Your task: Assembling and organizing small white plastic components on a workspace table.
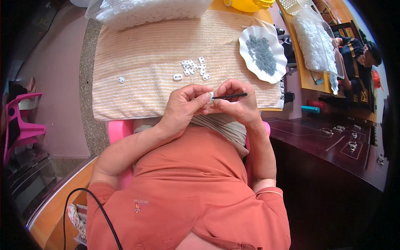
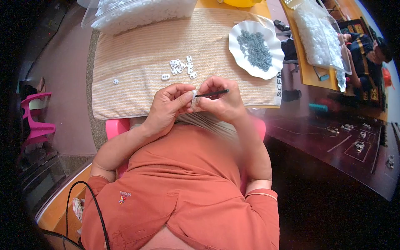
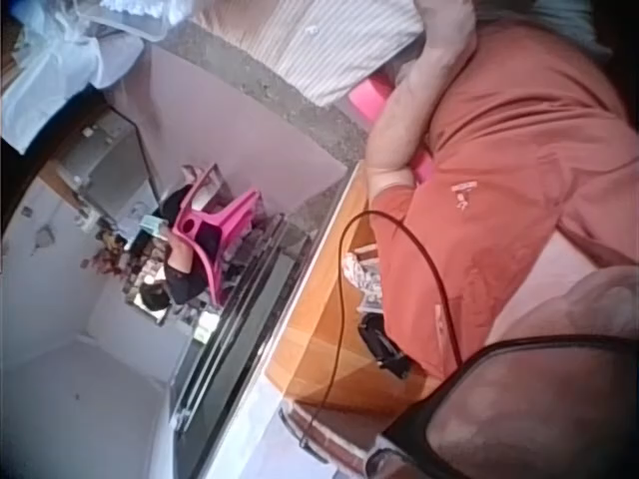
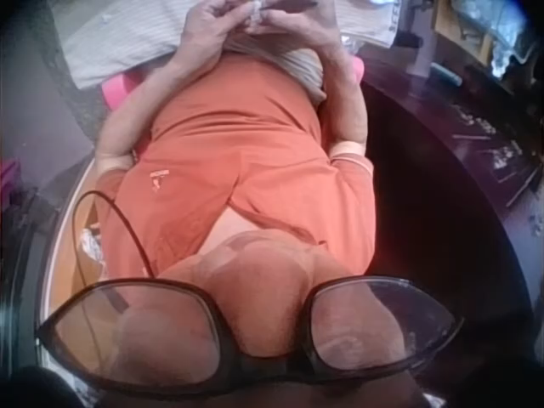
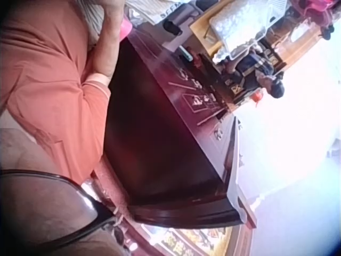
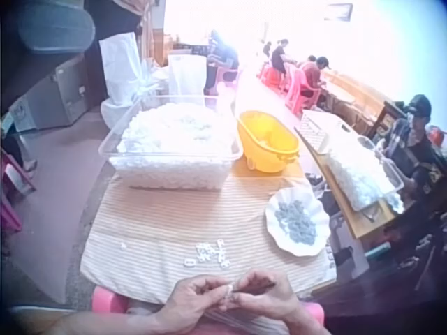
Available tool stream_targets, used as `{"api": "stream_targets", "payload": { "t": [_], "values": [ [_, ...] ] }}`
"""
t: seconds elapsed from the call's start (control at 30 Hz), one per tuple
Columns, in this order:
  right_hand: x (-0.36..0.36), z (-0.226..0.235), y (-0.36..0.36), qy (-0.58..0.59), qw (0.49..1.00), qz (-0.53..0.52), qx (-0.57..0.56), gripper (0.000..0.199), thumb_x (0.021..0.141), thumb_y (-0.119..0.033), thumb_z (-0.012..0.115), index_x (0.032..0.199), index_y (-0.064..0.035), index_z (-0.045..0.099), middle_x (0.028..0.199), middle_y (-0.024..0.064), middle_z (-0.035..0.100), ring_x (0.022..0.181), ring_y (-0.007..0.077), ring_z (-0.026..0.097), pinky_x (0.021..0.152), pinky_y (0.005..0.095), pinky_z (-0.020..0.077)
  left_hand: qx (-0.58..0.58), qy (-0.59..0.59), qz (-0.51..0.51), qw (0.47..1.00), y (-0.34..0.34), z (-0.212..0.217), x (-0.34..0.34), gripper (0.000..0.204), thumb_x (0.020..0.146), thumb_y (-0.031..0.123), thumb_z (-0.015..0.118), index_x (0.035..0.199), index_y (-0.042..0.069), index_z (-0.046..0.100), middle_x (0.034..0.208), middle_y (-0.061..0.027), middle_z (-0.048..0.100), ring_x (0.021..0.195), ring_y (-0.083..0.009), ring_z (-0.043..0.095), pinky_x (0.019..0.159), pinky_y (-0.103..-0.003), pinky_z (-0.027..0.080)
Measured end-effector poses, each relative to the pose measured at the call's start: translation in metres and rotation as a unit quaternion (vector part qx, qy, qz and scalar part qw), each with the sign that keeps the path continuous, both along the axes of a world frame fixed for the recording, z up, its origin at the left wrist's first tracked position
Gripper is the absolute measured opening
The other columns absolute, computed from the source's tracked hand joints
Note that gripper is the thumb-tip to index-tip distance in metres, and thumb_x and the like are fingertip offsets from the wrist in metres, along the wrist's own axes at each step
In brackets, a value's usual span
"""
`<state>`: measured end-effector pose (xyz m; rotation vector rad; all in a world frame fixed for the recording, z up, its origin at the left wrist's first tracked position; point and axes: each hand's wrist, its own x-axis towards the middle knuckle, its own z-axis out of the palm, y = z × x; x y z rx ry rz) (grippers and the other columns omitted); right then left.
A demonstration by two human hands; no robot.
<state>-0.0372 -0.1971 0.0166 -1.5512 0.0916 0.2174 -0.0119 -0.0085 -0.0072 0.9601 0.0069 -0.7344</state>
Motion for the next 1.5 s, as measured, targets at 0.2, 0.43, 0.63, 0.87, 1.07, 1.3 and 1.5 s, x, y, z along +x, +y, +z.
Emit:
{"api": "stream_targets", "payload": {
  "t": [0.2, 0.43, 0.63, 0.87, 1.07, 1.3, 1.5],
  "values": [
    [0.0, 0.003, 0.001, 0.025, 0.999, 0.01, 0.045, 0.014, 0.076, 0.003, 0.067, 0.088, 0.0043, 0.062, 0.08, 0.0061, 0.065, 0.072, 0.0111, 0.063, 0.066, 0.0268, 0.0579, -0.003, 0.006, 0.005, 1.0, 0.0, 0.002, 0.0, 0.02, 0.093, 0.012, 0.062, 0.11, 0.001, 0.063, 0.087, -0.0008, 0.064, 0.074, -0.0048, 0.058, 0.065, -0.02, 0.052],
    [0.0, 0.004, -0.001, 0.065, 0.994, 0.008, 0.083, 0.021, 0.075, 0.006, 0.065, 0.095, 0.0055, 0.065, 0.086, 0.0073, 0.067, 0.074, 0.0132, 0.066, 0.07, 0.0276, 0.0578, 0.005, 0.011, 0.006, 1.0, 0.001, 0.003, 0.001, 0.019, 0.093, 0.012, 0.063, 0.109, 0.002, 0.063, 0.087, -0.0001, 0.064, 0.074, -0.0045, 0.058, 0.066, -0.02, 0.052],
    [0.001, 0.006, -0.005, 0.082, 0.994, 0.017, 0.068, 0.025, 0.074, 0.003, 0.069, 0.098, 0.006, 0.063, 0.088, 0.0083, 0.066, 0.078, 0.0142, 0.066, 0.07, 0.0302, 0.06, -0.004, 0.031, 0.022, 0.999, 0.001, 0.002, 0.001, 0.019, 0.093, 0.013, 0.064, 0.109, 0.003, 0.064, 0.083, 0.0007, 0.063, 0.071, -0.0044, 0.058, 0.064, -0.02, 0.052],
    [0.002, 0.012, -0.007, 0.061, 0.997, 0.005, 0.041, 0.026, 0.076, 0.005, 0.067, 0.1, 0.003, 0.059, 0.085, 0.0058, 0.063, 0.071, 0.0109, 0.062, 0.068, 0.0277, 0.0587, -0.016, 0.048, 0.035, 0.998, 0.002, 0.004, 0.003, 0.02, 0.092, 0.013, 0.064, 0.11, 0.004, 0.063, 0.08, 0.0001, 0.062, 0.069, -0.0061, 0.058, 0.063, -0.021, 0.053],
    [0.009, 0.007, -0.015, -0.03, 0.997, -0.043, -0.064, 0.019, 0.077, 0.005, 0.065, 0.095, 0.0016, 0.06, 0.078, 0.0013, 0.061, 0.064, 0.0056, 0.056, 0.053, 0.021, 0.0447, -0.04, 0.058, 0.03, 0.997, 0.004, 0.002, 0.005, 0.021, 0.094, 0.011, 0.06, 0.114, 0.004, 0.06, 0.084, 0.0001, 0.059, 0.075, -0.0074, 0.058, 0.067, -0.023, 0.053],
    [0.041, 0.007, -0.004, -0.147, 0.936, -0.066, -0.314, 0.008, 0.08, 0.0, 0.065, 0.086, -0.0009, 0.06, 0.067, -0.0016, 0.058, 0.055, 0.001, 0.048, 0.048, 0.0195, 0.0372, -0.047, 0.072, 0.038, 0.996, 0.005, 0.003, 0.005, 0.02, 0.094, 0.011, 0.06, 0.112, 0.003, 0.06, 0.083, 0.0002, 0.059, 0.074, -0.0075, 0.058, 0.066, -0.024, 0.053],
    [0.062, -0.014, -0.008, -0.272, 0.849, -0.039, -0.451, 0.009, 0.079, -0.004, 0.068, 0.086, 0.0004, 0.065, 0.068, 0.0087, 0.065, 0.055, 0.0081, 0.057, 0.051, 0.0246, 0.0446, -0.043, 0.075, 0.036, 0.996, 0.005, 0.004, 0.007, 0.021, 0.093, 0.011, 0.062, 0.112, 0.003, 0.06, 0.082, -0.0003, 0.06, 0.072, -0.0073, 0.058, 0.065, -0.024, 0.054]
  ]
}}
